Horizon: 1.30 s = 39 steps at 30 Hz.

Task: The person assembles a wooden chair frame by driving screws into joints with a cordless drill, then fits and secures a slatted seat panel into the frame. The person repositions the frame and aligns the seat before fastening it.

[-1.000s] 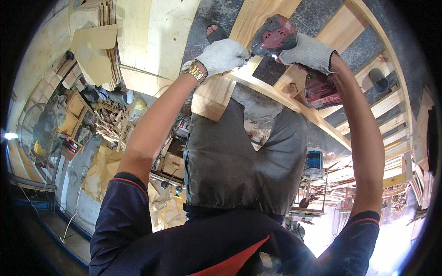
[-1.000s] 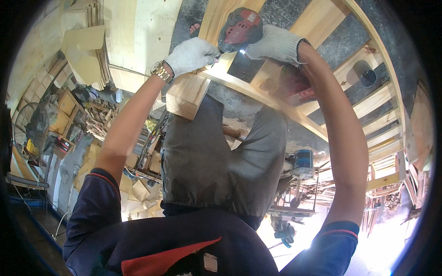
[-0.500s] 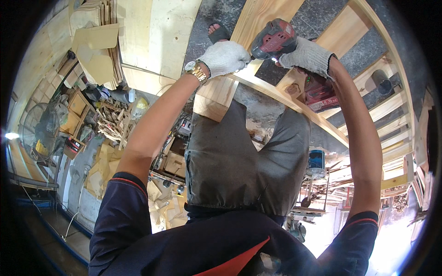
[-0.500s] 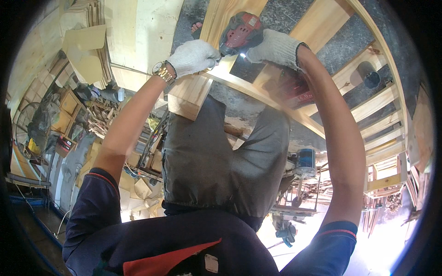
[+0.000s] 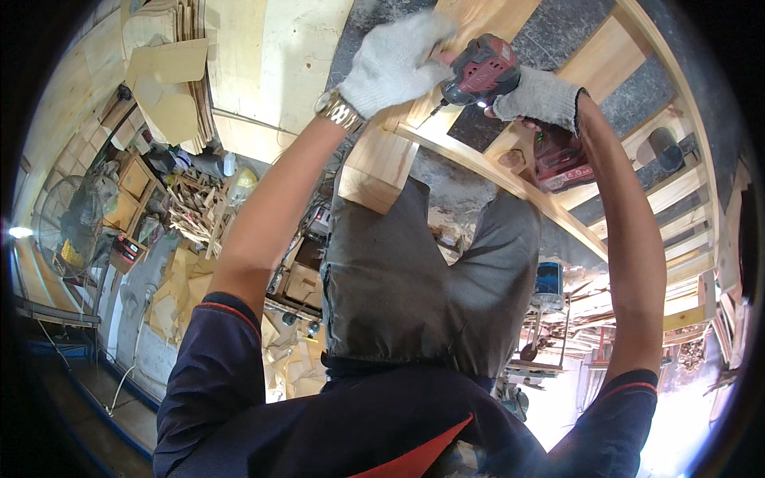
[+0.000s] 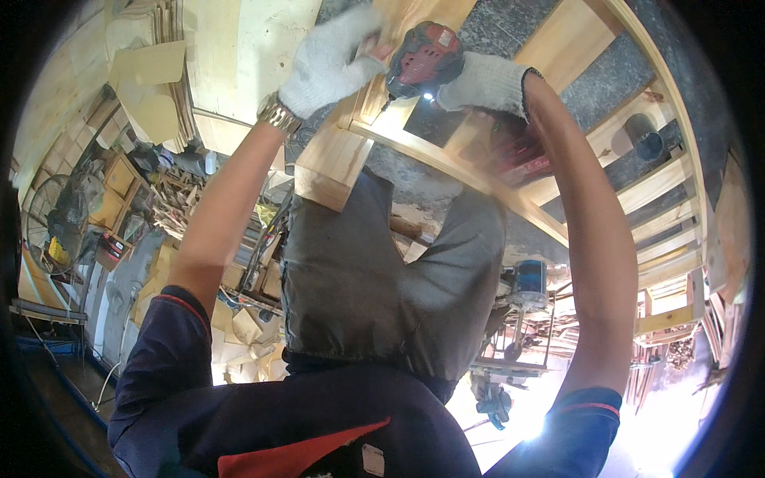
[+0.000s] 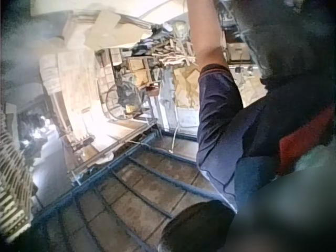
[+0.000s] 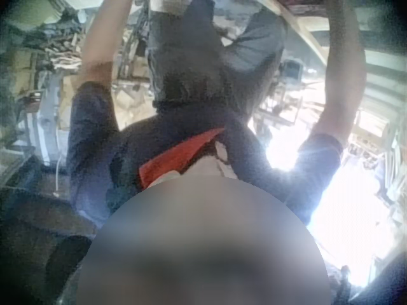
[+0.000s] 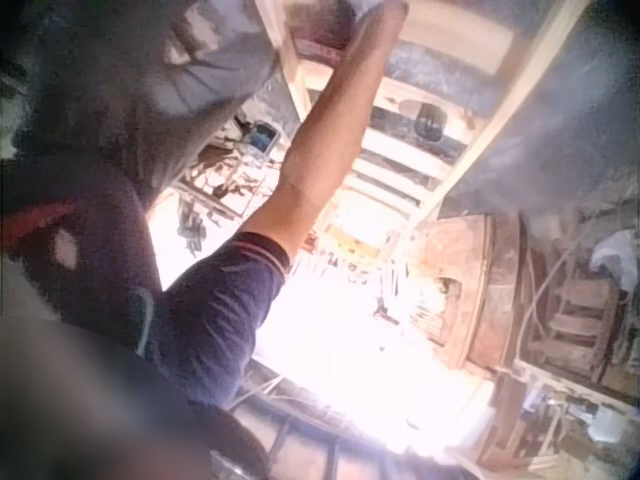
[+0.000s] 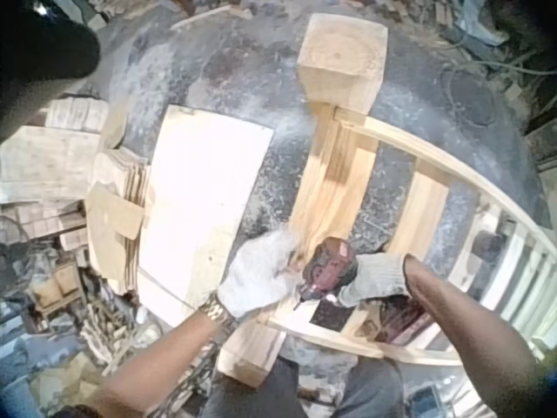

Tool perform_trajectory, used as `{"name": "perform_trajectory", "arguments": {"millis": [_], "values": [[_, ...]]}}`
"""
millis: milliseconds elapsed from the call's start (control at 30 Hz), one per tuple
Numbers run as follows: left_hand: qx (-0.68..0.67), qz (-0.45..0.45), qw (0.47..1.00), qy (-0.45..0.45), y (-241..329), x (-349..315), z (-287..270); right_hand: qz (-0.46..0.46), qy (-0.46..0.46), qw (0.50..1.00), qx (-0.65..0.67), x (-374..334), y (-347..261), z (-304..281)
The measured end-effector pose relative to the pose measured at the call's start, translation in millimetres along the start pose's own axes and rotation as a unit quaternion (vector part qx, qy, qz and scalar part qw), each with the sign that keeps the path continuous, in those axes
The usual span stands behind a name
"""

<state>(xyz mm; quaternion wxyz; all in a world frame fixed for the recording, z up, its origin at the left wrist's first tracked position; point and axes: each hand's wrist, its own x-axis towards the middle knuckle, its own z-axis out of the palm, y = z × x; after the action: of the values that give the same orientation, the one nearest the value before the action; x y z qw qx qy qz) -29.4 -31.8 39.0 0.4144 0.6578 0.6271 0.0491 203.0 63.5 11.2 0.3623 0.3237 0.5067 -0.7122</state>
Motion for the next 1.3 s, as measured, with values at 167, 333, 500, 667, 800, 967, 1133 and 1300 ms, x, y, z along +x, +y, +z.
{"name": "perform_trajectory", "arguments": {"millis": [167,333,500,667,800,967,1133,1300], "values": [[-0.056,0.227,0.964,0.124,0,43,14,-0.019,-0.019,0.999,-0.026,5,-12,-9],[-0.044,0.236,0.952,0.191,-5,49,20,-0.039,-0.052,0.997,0.028,10,-16,-13],[-0.005,0.217,0.964,0.153,-8,44,26,-0.016,-0.096,0.995,-0.015,13,-15,-8],[0.057,0.241,0.953,0.174,-10,45,32,-0.035,-0.101,0.994,0.012,16,-12,-4],[-0.034,0.254,0.943,0.212,-8,47,31,-0.031,-0.104,0.994,0.022,21,-10,-3],[0.009,0.275,0.933,0.231,-7,47,29,-0.084,-0.104,0.991,-0.023,23,-3,-1],[0.01,0.303,0.926,0.226,-9,50,30,0.014,-0.155,0.988,0.016,35,2,1],[0.012,0.28,0.941,0.19,-10,49,31,0.023,-0.186,0.982,-0.012,45,6,3]]}}
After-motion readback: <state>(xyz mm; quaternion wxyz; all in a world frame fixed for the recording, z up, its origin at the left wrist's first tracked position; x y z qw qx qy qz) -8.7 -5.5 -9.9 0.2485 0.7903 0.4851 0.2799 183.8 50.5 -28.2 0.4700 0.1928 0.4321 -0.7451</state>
